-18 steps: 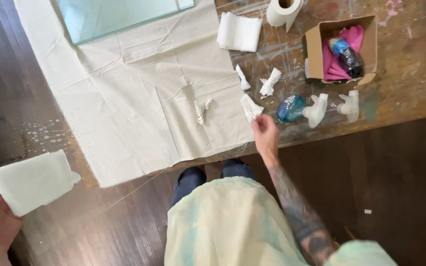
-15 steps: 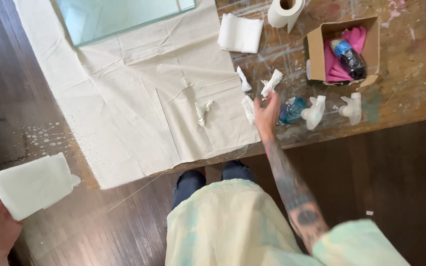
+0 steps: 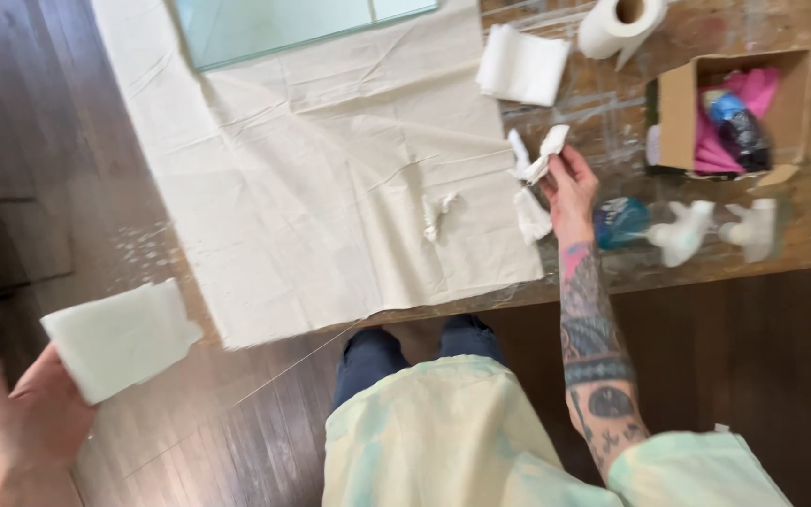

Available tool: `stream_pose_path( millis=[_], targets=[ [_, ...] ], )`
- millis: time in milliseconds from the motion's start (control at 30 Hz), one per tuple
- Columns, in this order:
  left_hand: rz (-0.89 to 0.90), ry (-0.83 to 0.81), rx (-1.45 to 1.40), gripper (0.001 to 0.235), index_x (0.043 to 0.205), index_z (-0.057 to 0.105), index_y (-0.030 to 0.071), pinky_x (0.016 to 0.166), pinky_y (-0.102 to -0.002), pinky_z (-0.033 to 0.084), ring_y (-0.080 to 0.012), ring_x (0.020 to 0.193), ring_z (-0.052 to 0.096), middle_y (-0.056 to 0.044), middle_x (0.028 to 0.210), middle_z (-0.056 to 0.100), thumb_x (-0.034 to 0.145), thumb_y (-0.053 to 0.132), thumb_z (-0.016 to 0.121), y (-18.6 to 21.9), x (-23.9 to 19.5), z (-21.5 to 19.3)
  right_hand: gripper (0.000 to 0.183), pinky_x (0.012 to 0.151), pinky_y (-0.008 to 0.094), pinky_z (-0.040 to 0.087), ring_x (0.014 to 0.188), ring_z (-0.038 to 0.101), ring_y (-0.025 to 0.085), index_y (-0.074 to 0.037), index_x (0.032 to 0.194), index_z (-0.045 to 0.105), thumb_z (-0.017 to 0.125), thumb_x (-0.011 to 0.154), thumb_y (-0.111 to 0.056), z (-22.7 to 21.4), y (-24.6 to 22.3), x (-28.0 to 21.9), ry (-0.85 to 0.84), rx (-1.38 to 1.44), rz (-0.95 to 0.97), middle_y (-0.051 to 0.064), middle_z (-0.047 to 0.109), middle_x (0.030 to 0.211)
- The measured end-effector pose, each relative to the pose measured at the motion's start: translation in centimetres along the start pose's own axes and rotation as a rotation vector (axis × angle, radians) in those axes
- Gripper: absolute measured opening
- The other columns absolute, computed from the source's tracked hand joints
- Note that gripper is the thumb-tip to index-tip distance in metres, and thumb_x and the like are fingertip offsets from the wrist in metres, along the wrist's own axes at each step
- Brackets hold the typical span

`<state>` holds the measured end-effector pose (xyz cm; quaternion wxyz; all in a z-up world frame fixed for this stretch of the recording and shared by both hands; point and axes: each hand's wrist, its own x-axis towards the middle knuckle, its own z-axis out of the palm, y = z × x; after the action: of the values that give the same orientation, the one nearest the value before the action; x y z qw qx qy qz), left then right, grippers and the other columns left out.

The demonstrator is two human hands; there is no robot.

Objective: Cleaning a glass pane using a spray bottle and paper towels on a workbench

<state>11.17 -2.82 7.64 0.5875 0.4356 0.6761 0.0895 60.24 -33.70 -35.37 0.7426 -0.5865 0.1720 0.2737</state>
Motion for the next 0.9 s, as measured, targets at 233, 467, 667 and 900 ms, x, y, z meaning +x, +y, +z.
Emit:
stream_pose_path(
  millis=[233,467,667,900],
  targets=[
    [-0.099,-0.016,-0.089,0.109,0.151,0.046,0.008,0.104,-0.057,0.04,-0.0389,0.127,0.054,-0.022,0.138,0.056,0.077,0.077,0.005,-0.4,1.1,-2.7,0.044,0.08,0.036,0.067,0.096,0.075,0.023,-0.006,0.131,0.067,0.076,0.088,-0.003,13.1,10.3,-13.1,-0.2,-0.4,-0.025,0.013,0.076,0.115],
    [-0.03,-0.168,-0.307,0.107,0.152,0.048,0.001,0.099,-0.047,0.043,-0.0343,0.125,0.057,-0.022,0.134,0.061,0.082,0.078,0.02,-5.3,6.5,-7.7,0.032,0.079,0.028,0.059,0.089,0.074,0.015,-0.01,0.114,0.078,0.071,0.083,-0.01,21.1,23.6,-10.8,-0.252,-0.793,-0.399,0.005,0.079,0.103],
    [-0.147,-0.124,-0.319,0.112,0.155,0.043,0.002,0.107,-0.048,0.038,-0.034,0.134,0.052,-0.019,0.145,0.056,0.075,0.075,0.016,-3.7,6.7,-7.3,0.034,0.081,0.034,0.059,0.082,0.07,0.024,-0.003,0.116,0.076,0.063,0.085,-0.003,25.3,22.7,-12.1,-0.22,-0.909,-0.622,0.012,0.066,0.109],
    [-0.106,-0.153,-0.355,0.114,0.155,0.042,0.003,0.109,-0.049,0.037,-0.0351,0.131,0.053,-0.021,0.142,0.057,0.075,0.08,0.018,-6.2,8.6,-9.6,0.032,0.091,0.038,0.055,0.095,0.072,0.029,-0.006,0.111,0.08,0.065,0.082,-0.002,26.2,23.9,-11.5,-0.174,-0.945,-0.655,0.015,0.075,0.104]
  ],
)
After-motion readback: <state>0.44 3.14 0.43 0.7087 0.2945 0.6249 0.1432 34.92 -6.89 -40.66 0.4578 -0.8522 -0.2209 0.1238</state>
